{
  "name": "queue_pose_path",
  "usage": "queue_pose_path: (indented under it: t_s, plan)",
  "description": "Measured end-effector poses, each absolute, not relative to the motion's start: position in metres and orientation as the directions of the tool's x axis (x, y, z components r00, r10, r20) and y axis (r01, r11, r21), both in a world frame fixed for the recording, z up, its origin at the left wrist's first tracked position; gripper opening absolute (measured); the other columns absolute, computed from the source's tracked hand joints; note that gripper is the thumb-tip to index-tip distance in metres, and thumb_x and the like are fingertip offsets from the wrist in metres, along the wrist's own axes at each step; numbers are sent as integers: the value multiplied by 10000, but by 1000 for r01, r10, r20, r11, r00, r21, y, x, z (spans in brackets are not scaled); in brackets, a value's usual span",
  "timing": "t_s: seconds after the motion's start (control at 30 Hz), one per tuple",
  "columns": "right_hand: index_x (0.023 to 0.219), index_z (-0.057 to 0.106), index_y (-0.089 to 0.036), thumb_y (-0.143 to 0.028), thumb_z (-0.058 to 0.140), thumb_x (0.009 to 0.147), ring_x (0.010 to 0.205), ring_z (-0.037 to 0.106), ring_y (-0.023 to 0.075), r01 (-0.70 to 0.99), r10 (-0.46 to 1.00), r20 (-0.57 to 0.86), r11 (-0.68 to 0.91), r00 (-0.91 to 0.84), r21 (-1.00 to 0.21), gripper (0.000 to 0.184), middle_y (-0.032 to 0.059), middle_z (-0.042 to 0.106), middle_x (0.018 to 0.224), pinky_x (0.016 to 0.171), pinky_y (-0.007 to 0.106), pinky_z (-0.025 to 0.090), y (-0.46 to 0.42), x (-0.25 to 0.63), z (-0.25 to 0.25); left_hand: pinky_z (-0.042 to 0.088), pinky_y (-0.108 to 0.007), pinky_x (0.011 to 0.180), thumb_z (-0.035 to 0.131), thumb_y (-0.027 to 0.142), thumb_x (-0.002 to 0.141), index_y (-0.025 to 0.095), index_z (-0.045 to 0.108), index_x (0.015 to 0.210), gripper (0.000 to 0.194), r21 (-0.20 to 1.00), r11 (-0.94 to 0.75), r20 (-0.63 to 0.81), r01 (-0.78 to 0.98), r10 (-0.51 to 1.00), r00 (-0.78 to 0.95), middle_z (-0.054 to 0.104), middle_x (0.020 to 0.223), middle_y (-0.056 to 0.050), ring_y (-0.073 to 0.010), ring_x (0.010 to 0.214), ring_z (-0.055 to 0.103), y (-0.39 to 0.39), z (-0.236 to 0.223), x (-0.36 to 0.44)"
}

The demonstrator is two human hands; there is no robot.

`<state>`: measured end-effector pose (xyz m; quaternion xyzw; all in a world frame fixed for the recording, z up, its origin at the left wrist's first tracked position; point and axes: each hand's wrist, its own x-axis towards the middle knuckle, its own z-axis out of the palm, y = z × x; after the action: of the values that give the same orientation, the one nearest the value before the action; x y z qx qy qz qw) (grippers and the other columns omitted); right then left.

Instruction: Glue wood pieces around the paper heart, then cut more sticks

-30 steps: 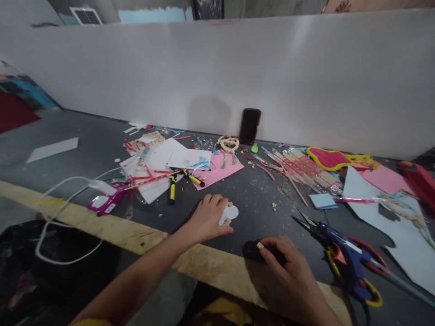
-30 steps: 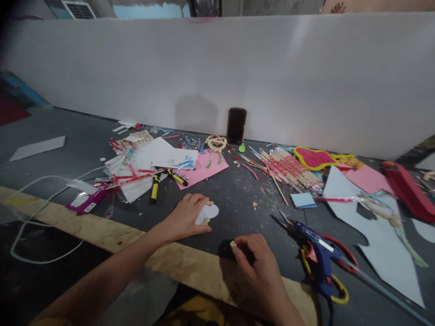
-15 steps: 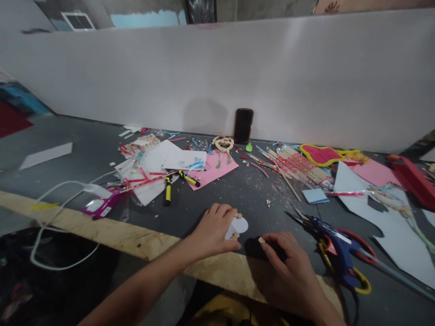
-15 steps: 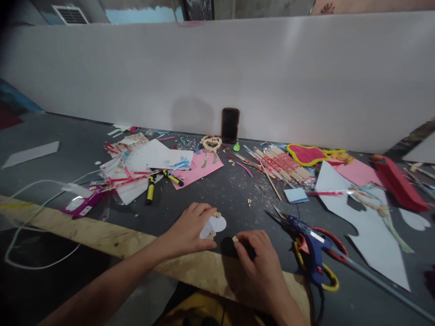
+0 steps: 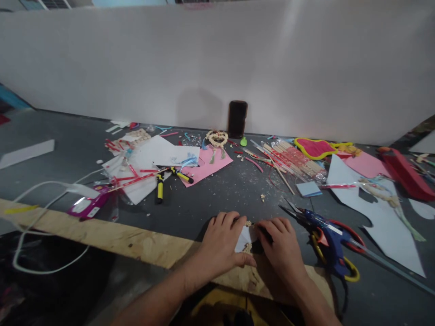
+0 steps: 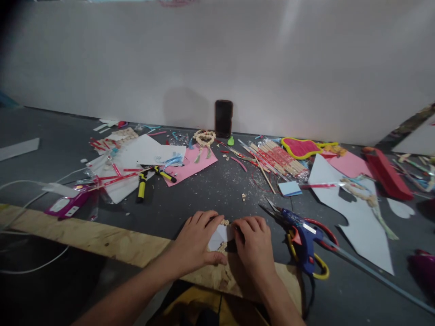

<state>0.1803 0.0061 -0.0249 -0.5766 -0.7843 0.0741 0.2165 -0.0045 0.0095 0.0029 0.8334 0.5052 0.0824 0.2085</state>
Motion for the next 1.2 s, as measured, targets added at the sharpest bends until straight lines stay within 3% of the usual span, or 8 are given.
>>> queue_pose_path:
  t_s: [0.23, 0.4, 0.63, 0.73, 0.83, 0.9, 1.13, 1.2]
  plan:
    - [862, 637, -233, -245, 542, 801, 855, 497, 223, 885, 934, 261, 324, -243, -336, 113, 53, 642, 861, 755, 370, 375, 9, 181, -29, 347, -424, 909, 444, 680, 705, 234, 399, 1267, 719, 510, -383, -99, 770, 863, 495, 452, 1219, -90, -273, 1061, 404, 13, 6, -12]
    - [897, 630, -231, -299, 550, 805, 857, 508, 225, 878, 931, 265, 335, -252, -342, 140, 54, 647, 874, 764, 376, 387, 8, 180, -29, 344, -395, 935, 542, 477, 763, 233, 400, 1265, 575, 545, -374, -74, 751, 870, 487, 448, 1224, -76, -250, 1094, 393, 14, 5, -15]
    - [958, 573, -209, -331, 510, 822, 897, 520, 235, 870, 897, 392, 351, -206, -347, 193, 79, 616, 914, 806, 389, 414, -19, 208, -4, 334, -391, 955, 464, 271, 826, 217, 437, 1235, 413, 569, -383, -20, 728, 878, 477, 468, 1205, -81, -230, 1103, 397, 15, 6, -19]
    - [891, 567, -213, -411, 446, 836, 835, 535, 254, 940, 885, 461, 206, -60, -272, 238, 91, 613, 845, 770, 422, 421, -37, 243, 9, 340, -393, 947, 473, 225, 809, 218, 466, 1202, 393, 579, -393, 5, 715, 878, 479, 483, 1177, -82, -231, 1091, 405, 17, 5, -17]
    - [859, 556, -213, -518, 360, 836, 814, 543, 284, 979, 892, 437, -29, 115, -200, 364, 118, 606, 838, 736, 449, 424, -48, 274, 11, 354, -384, 929, 487, 222, 798, 212, 493, 1171, 374, 574, -420, 8, 703, 861, 508, 502, 1144, -78, -231, 1065, 416, 19, 7, -11]
    - [848, 555, -211, -561, 347, 824, 814, 552, 289, 976, 904, 402, -67, 147, -207, 408, 121, 613, 842, 706, 436, 435, -52, 285, 8, 358, -375, 922, 478, 230, 805, 207, 511, 1153, 350, 560, -437, 4, 704, 851, 526, 512, 1127, -75, -228, 1048, 422, 19, 9, -4]
    - [906, 577, -206, -401, 444, 844, 825, 542, 243, 942, 893, 449, 181, -37, -282, 244, 86, 622, 853, 749, 390, 428, -51, 256, -1, 357, -374, 910, 459, 239, 821, 203, 509, 1156, 341, 517, -452, 5, 726, 850, 526, 510, 1128, -72, -233, 1039, 414, 18, 16, 7]
    - [955, 579, -210, -341, 453, 852, 862, 536, 237, 916, 910, 398, 256, -119, -310, 208, 82, 621, 883, 766, 377, 427, -47, 239, -3, 357, -375, 910, 485, 267, 812, 204, 499, 1158, 352, 529, -426, 7, 734, 867, 498, 509, 1124, -73, -235, 1045, 411, 14, 15, 2]
